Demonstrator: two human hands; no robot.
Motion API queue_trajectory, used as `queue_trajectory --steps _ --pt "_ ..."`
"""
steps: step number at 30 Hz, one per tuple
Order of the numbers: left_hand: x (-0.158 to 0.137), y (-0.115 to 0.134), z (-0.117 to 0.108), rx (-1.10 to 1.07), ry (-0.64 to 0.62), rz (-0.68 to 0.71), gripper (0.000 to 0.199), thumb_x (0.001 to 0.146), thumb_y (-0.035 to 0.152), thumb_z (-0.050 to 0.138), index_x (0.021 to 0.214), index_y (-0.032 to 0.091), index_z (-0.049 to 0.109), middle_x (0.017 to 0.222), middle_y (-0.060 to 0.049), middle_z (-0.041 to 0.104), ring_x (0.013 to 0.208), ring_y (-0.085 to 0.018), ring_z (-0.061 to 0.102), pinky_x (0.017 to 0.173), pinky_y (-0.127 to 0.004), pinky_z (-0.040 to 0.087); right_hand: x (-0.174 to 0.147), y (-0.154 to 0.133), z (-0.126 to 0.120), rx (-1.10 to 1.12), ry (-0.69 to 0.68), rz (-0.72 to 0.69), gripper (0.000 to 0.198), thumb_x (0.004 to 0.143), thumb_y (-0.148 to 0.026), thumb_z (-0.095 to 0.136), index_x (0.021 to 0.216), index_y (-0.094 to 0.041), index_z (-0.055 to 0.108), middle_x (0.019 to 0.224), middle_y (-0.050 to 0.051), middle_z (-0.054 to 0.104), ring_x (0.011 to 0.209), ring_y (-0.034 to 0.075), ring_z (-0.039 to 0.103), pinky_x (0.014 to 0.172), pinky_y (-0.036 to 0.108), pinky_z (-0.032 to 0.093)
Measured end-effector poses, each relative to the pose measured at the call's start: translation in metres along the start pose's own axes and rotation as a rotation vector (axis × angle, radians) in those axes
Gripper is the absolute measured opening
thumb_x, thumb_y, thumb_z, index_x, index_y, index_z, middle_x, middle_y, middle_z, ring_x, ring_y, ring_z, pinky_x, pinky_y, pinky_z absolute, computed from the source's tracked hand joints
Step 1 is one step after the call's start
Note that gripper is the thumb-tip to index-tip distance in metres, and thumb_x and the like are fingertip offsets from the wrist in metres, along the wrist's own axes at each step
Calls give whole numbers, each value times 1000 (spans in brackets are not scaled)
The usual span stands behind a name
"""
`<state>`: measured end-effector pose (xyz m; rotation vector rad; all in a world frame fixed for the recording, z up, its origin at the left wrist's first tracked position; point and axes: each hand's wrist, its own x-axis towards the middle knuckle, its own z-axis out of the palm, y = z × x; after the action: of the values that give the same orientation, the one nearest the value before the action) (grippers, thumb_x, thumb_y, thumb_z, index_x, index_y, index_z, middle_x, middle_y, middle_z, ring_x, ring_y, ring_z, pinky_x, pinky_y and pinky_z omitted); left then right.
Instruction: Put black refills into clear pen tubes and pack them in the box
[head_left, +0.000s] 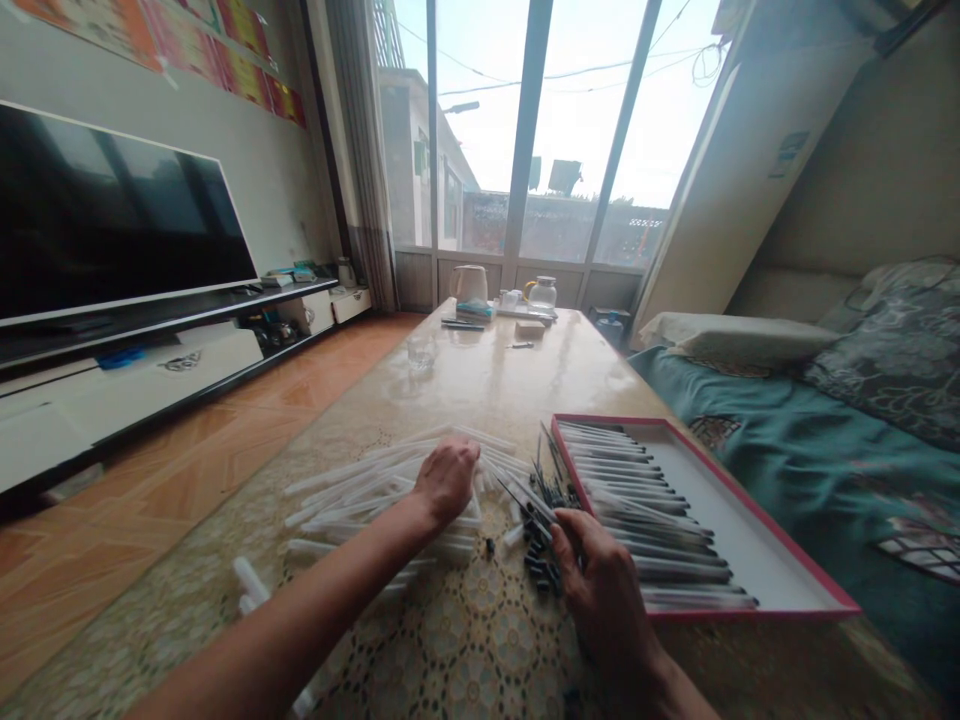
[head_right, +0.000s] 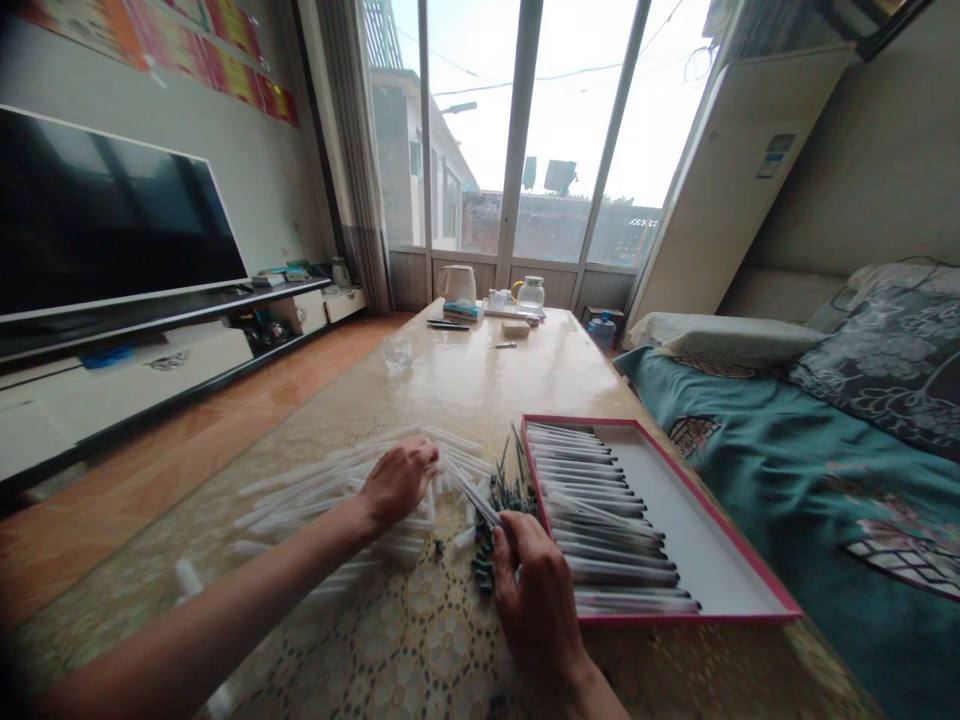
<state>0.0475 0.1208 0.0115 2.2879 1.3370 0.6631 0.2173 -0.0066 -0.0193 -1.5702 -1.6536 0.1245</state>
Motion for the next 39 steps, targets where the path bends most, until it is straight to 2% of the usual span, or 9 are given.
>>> queue_trajectory --steps 3,6,8,12,18,25,29,34,39 --pt "-25 0 -3 -178 48 -62 19 84 29 48 82 15 61 76 -6 64 75 -19 62 67 -32 49 -1 -4 -1 41 -16 -21 22 88 -21 40 102 -16 56 90 6 65 83 18 62 72 26 46" --pt "-60 2 -2 -365 26 -140 28 86 34 40 92 13 56 69 -4 63 55 -15 60 46 -25 45 -3 -9 -3 84 -81 -59 19 86 -17 40 98 -18 56 84 4 64 76 17 61 68 25 44" --pt "-83 3 0 -478 0 -192 31 85 37 40 94 12 57 63 0 59 45 -10 52 42 -22 42 -4 -12 -5 84 -116 -86 17 83 -15 42 93 -18 55 80 2 61 72 16 59 65 25 42" --pt "-108 1 6 -1074 -19 -406 25 73 36 63 83 13 61 57 5 53 44 -5 44 42 -17 36 -6 -18 -8 36 -161 -137 14 76 -12 45 83 -19 55 70 -1 56 65 15 54 60 25 37" --pt "-111 2 5 -1396 89 -510 21 74 29 66 83 17 52 72 -2 69 60 -11 62 57 -22 47 -9 -23 -9 3 -172 -144 9 76 -13 45 76 -19 51 64 -2 50 60 14 48 55 24 32" --pt "-111 10 -7 -1463 128 -530 35 77 22 62 107 23 45 81 -4 73 72 -16 68 71 -29 52 -11 -29 -8 8 -239 -178 11 77 -13 44 77 -19 52 64 -2 49 56 12 46 55 23 31" --pt "-111 8 -5 -1402 120 -531 15 78 29 60 86 20 51 85 -6 72 74 -17 67 68 -29 52 -13 -31 -9 5 -238 -200 10 74 -12 45 76 -19 52 62 -3 48 54 11 46 54 23 30" --pt "-112 2 -3 -1212 177 -445 20 71 33 68 76 16 59 61 3 60 51 -6 52 48 -16 41 -14 -31 -11 -8 -231 -209 11 72 -11 46 76 -19 52 62 -3 47 55 11 45 54 23 29" --pt "-113 -1 -1 -1276 195 -528 24 70 38 68 77 18 56 55 6 55 43 -4 44 40 -15 33 -13 -32 -10 -10 -216 -233 11 69 -10 47 74 -19 52 60 -4 47 54 11 45 54 23 29"
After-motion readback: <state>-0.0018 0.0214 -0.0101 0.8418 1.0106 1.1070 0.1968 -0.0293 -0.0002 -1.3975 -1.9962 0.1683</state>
